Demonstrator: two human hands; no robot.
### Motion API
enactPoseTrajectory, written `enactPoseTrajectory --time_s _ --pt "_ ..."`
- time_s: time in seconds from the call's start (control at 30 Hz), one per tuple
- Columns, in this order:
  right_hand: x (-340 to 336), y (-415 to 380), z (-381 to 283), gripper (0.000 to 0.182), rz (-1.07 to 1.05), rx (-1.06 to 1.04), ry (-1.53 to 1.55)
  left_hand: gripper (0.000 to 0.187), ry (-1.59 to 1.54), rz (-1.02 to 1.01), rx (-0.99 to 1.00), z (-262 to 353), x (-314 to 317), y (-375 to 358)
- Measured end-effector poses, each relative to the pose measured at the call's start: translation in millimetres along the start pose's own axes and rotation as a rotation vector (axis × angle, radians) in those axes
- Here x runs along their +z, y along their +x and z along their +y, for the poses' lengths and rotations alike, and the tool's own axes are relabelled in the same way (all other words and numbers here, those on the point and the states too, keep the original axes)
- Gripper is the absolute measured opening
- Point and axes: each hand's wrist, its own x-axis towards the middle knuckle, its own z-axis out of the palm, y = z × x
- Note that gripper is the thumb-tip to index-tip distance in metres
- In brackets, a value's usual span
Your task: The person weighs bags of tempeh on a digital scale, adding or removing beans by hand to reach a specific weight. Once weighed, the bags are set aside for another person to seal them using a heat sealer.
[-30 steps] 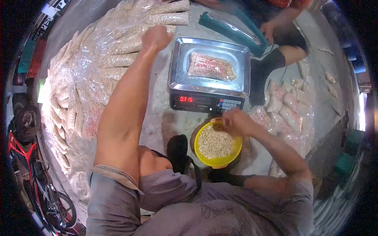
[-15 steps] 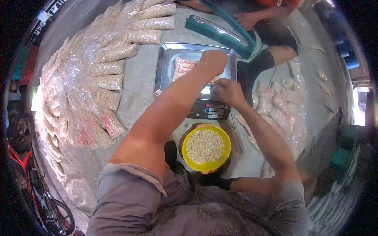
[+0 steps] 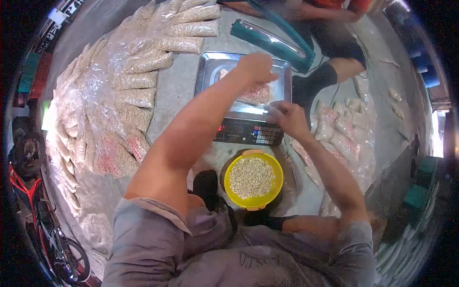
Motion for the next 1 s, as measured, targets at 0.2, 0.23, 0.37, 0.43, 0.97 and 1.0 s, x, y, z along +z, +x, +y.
enactPoseTrajectory --time_s 0.2,0.23,0.37,0.43,0.97,1.0 --pt "-24 -9 -7 0.021 0.041 0.099 0.055 0.052 0.071 0.207 -0.333 -84 -29 -28" --pt "-26 -9 -2 0.021 0.027 0.096 0.063 0.051 0.090 0.234 -0.392 -104 -32 -37" --pt "-38 -13 2 0.016 0.054 0.170 0.209 0.047 0.135 0.242 -0.626 -156 -47 -89" --pt "-42 -16 3 0.015 0.057 0.172 0.241 0.047 0.160 0.235 -0.661 -174 -47 -111" --pt "-24 -5 -2 0.014 0.075 0.212 0.343 0.048 -0.137 0.368 -0.280 -94 -32 -24" --pt "-21 -4 -9 0.012 0.082 0.212 0.399 0.049 -0.128 0.310 -0.204 -76 -30 -13"
